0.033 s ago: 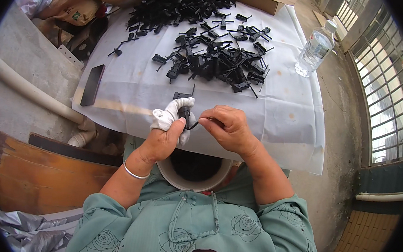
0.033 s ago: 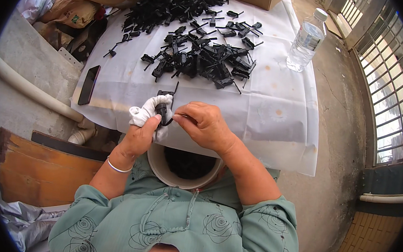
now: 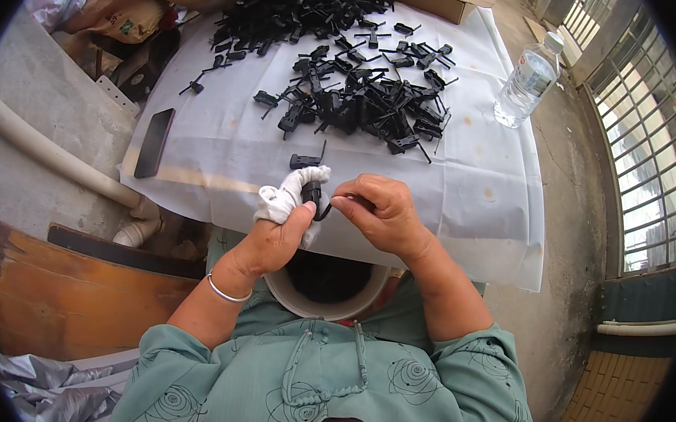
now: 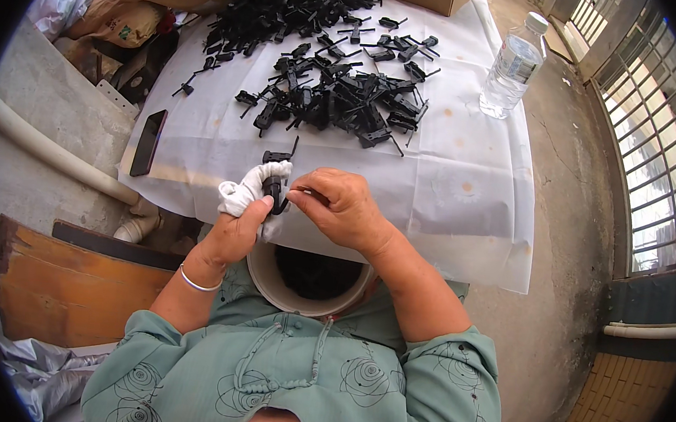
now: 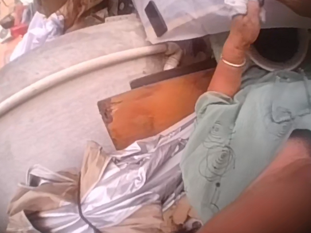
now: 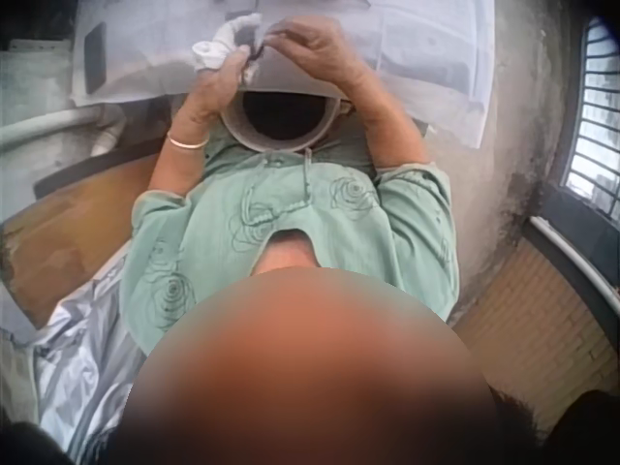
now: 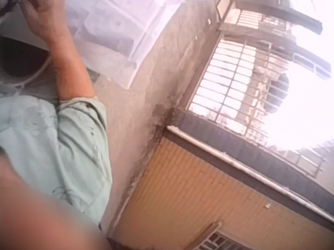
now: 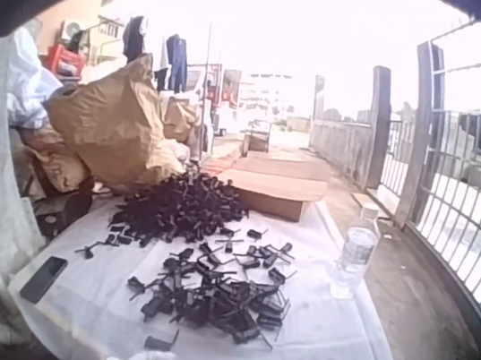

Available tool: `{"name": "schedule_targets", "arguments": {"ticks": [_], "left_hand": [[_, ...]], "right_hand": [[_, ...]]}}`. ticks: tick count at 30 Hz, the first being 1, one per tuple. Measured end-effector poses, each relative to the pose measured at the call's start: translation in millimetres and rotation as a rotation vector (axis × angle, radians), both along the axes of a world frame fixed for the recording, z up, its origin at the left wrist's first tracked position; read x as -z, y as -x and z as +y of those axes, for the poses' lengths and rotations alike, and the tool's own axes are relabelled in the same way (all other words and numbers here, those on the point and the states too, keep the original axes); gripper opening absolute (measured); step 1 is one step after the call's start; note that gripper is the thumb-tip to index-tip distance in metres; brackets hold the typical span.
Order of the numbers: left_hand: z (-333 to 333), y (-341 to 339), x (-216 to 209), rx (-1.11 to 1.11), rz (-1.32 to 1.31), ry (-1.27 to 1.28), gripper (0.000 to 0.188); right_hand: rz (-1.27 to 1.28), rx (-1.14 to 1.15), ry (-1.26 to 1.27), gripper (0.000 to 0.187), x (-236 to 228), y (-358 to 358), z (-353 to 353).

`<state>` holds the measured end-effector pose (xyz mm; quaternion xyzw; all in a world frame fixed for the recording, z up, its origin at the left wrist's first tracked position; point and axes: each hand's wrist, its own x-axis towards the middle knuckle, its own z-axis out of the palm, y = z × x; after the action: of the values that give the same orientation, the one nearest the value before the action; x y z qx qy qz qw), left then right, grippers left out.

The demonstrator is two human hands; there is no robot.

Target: Cleaning small black plastic components by wiping them with a white cloth.

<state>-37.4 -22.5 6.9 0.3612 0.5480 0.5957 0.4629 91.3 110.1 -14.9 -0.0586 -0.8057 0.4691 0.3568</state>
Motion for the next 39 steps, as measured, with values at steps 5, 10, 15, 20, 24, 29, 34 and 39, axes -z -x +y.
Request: {"name": "schedule_targets", "arguments": {"ticks": [5,10,15,20,24,29,34,39], "left_hand": [[4.5,1.5,16.7,0.074,0.510,-0.198,0.033],[-0.4,0.4,12.3,-0.016,0.078,0.026,0.022],[2.9,-7.2,13.7,-0.042,0.551,-0.053,0.023],[-6.6,-10.9,20.5,-0.156,0.799,-0.115,0.022],[-18.5,-10.2,13.1,-0.116,0.809,-0.052,0.024],[-17.5,13.5,-19.0,0.215,0.994,0.226,0.051],[22.5,48.0,13.7,-0.137,1.402,0.023,0.038],[29.7,43.5,23.4,-0.203,1.390,0.006,0.025]], "right_hand": [[-0.128,0.002,0.080,0.015,-5.0,4.5,-8.2],[-0.240,-0.113,0.132,0.023,-3.1,2.7,-7.2],[-0.337,-0.176,0.227,0.025,2.4,6.9,-13.4],[-0.285,-0.121,0.170,0.025,9.0,12.6,-31.6],[-0.273,-0.222,0.273,0.027,13.9,14.6,-34.0],[-0.396,-0.211,0.214,0.030,-1.3,-6.4,-2.0],[-0.200,0.140,-0.149,0.020,7.3,5.4,0.0],[-0.212,0.305,-0.303,0.016,11.3,10.9,-7.5]]}}
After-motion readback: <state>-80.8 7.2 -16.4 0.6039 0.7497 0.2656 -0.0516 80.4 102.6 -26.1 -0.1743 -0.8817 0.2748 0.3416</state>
